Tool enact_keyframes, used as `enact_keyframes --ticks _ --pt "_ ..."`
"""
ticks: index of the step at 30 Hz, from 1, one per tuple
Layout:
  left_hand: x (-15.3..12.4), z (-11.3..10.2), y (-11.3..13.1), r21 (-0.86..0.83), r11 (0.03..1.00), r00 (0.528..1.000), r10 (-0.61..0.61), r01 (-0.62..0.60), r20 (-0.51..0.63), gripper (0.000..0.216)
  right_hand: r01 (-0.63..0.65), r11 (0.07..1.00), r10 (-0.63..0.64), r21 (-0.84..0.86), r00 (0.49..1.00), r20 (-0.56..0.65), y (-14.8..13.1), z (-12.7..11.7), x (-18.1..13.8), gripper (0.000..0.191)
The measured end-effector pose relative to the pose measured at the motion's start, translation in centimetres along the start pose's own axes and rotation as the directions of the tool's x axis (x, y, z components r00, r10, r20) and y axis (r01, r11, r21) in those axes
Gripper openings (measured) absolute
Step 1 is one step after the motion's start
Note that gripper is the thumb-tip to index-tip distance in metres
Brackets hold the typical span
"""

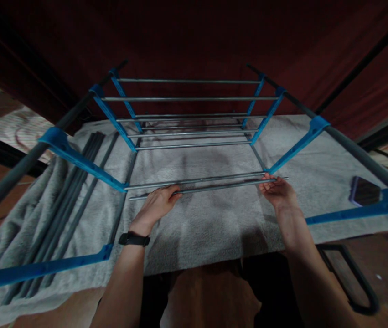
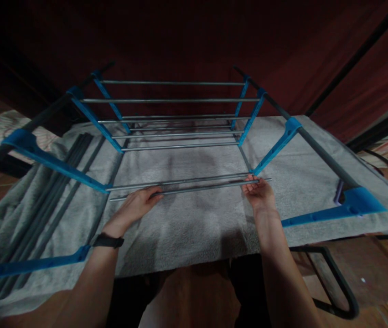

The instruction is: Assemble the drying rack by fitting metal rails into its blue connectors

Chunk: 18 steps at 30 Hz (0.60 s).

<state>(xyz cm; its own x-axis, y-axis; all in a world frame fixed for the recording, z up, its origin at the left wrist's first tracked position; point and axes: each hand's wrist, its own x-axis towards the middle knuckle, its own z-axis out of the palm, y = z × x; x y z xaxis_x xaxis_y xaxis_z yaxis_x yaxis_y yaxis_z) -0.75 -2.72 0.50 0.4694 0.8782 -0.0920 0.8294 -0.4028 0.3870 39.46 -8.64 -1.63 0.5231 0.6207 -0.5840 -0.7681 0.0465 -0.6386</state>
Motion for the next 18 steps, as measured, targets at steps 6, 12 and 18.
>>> enact_keyframes --ticks 6,12,18 --pt "0.0 0.2 -0.4 -0.021 1.0 1.0 -0.003 0.003 0.0 0.031 0.021 1.0 -0.021 0.017 1.0 -0.01 -0.1 -0.6 0.5 0.018" --pt "0.0 0.2 -0.9 -0.071 0.997 0.999 -0.03 0.031 0.02 0.03 0.032 0.997 -0.028 0.068 0.997 -0.069 -0.8 -0.9 0.7 0.026" --pt "-0.1 -0.4 -0.6 -0.074 0.996 0.999 -0.044 0.046 0.024 0.023 0.068 0.991 -0.056 0.116 0.993 -0.101 -1.5 -1.2 1.1 0.032"
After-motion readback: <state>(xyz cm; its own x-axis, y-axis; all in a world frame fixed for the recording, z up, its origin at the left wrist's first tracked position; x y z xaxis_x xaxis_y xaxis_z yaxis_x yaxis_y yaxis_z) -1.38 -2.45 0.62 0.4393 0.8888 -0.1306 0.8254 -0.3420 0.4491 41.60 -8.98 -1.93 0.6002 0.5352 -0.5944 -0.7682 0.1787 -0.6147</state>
